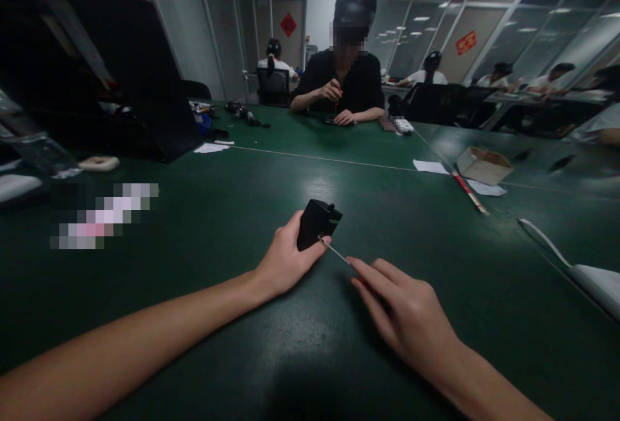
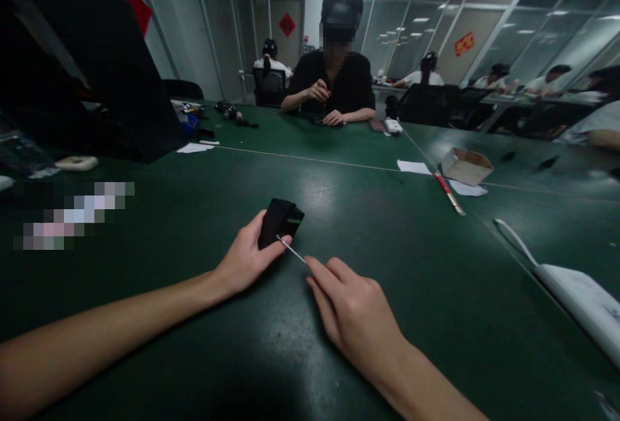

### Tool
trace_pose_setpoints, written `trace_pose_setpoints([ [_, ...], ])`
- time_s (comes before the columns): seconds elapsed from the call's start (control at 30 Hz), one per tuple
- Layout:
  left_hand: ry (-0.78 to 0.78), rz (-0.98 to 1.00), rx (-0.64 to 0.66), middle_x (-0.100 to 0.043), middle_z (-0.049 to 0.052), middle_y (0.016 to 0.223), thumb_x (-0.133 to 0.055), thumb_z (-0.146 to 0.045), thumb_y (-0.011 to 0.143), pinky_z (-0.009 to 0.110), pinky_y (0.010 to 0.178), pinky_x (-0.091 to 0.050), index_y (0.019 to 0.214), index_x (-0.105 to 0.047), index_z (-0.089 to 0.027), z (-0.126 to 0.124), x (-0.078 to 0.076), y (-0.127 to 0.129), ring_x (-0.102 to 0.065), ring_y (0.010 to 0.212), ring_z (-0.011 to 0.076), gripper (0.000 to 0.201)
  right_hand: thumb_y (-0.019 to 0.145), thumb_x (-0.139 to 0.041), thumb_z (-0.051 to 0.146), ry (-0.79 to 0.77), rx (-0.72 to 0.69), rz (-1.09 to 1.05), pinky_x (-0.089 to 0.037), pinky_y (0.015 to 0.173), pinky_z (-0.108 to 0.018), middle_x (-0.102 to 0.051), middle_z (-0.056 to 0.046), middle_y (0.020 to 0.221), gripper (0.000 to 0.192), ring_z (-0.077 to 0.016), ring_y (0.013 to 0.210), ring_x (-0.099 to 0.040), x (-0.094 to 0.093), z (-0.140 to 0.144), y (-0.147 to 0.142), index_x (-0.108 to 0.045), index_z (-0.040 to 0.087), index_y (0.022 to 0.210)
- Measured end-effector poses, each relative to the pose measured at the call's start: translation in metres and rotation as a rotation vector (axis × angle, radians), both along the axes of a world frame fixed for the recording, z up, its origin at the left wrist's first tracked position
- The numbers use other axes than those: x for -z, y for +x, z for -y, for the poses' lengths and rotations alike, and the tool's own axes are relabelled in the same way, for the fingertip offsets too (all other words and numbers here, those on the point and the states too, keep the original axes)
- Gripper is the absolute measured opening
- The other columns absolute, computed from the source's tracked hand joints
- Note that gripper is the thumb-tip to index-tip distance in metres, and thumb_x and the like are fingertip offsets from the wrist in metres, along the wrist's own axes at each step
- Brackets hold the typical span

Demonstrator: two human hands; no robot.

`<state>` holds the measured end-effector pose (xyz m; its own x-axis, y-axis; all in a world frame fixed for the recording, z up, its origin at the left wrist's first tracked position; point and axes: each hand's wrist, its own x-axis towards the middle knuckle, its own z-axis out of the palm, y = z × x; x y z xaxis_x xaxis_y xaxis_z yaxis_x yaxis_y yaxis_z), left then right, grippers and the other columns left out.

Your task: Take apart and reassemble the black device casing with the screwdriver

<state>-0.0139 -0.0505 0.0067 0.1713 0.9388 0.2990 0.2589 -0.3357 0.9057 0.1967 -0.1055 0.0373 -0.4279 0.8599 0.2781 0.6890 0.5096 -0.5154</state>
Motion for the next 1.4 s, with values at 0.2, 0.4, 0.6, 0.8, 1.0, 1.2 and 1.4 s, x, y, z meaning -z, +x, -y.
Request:
trace_pose_setpoints([
  [0.2, 0.003, -0.003, 0.029, -0.062, 0.002, 0.089, -0.063, -0.039, 0.087, 0.026, 0.07, -0.043, 0.111, -0.056, -0.016, -0.001, 0.001, 0.0, -0.057, 0.079, 0.0163, 0.034, 0.094, -0.042, 0.009, 0.744, -0.038, 0.527, -0.042, 0.055, -0.029, -0.071, -0.009, 0.087, 0.04, -0.0185, 0.065, -0.059, -0.011, -0.001, 0.015, -0.065, 0.017, 0.125],
  [0.4, 0.031, -0.016, 0.007, -0.061, 0.001, 0.086, -0.062, -0.039, 0.087, 0.025, 0.068, -0.042, 0.109, -0.056, -0.016, -0.002, 0.003, 0.0, -0.055, 0.076, 0.0157, 0.032, 0.094, -0.052, 0.033, -0.238, 0.03, -0.134, -0.044, 0.051, -0.024, -0.063, -0.005, 0.082, 0.029, -0.0127, 0.06, -0.055, -0.012, -0.004, -0.002, -0.07, 0.018, 0.111],
  [0.6, 0.033, -0.036, -0.039, -0.06, 0.0, 0.084, -0.062, -0.041, 0.087, 0.026, 0.068, -0.042, 0.108, -0.056, -0.016, -0.002, 0.003, 0.0, -0.053, 0.075, 0.0152, 0.033, 0.092, -0.051, 0.046, -1.061, 0.054, -0.685, -0.018, 0.035, -0.017, -0.049, 0.003, 0.073, 0.041, -0.0028, 0.041, -0.022, -0.006, -0.002, -0.014, -0.063, 0.02, 0.121],
  [0.8, 0.007, 0.008, 0.025, -0.063, 0.002, 0.088, -0.063, -0.041, 0.087, 0.028, 0.072, -0.044, 0.108, -0.055, -0.016, -0.003, 0.003, -0.001, -0.057, 0.079, 0.0172, 0.034, 0.094, -0.047, 0.024, 0.138, -0.035, 0.063, -0.044, 0.054, -0.026, -0.066, -0.011, 0.094, 0.036, -0.0151, 0.065, -0.058, 0.005, -0.007, 0.007, -0.066, 0.019, 0.124],
  [1.0, -0.239, 0.403, 0.163, -0.063, 0.006, 0.103, -0.065, -0.044, 0.086, 0.031, 0.081, -0.048, 0.112, -0.053, -0.017, -0.003, 0.006, 0.004, -0.06, 0.092, 0.019, 0.039, 0.095, -0.049, 0.025, 0.254, 0.066, 0.006, -0.048, 0.063, -0.029, -0.068, -0.009, 0.091, 0.023, -0.0183, 0.075, -0.063, 0.001, -0.017, 0.01, -0.065, 0.016, 0.11],
  [1.2, -0.365, 0.622, 0.338, -0.063, 0.011, 0.119, -0.065, -0.04, 0.087, 0.038, 0.1, -0.042, 0.121, -0.053, -0.016, 0.002, 0.012, 0.012, -0.059, 0.11, 0.0223, 0.043, 0.081, -0.069, 0.04, -0.25, 0.157, -0.357, -0.043, 0.054, -0.026, -0.062, 0.0, 0.081, 0.027, -0.012, 0.058, -0.049, 0.022, -0.014, -0.017, -0.051, 0.02, 0.086],
  [1.4, -0.324, 0.447, 0.383, -0.066, 0.012, 0.115, -0.081, -0.029, 0.072, 0.042, 0.101, -0.043, 0.112, -0.058, -0.014, -0.001, 0.007, 0.005, -0.062, 0.11, 0.0251, 0.048, 0.082, -0.068, 0.039, -0.151, 0.168, -0.306, -0.043, 0.058, -0.028, -0.059, 0.0, 0.079, 0.026, -0.0141, 0.062, -0.051, 0.022, -0.017, -0.009, -0.053, 0.02, 0.089],
])
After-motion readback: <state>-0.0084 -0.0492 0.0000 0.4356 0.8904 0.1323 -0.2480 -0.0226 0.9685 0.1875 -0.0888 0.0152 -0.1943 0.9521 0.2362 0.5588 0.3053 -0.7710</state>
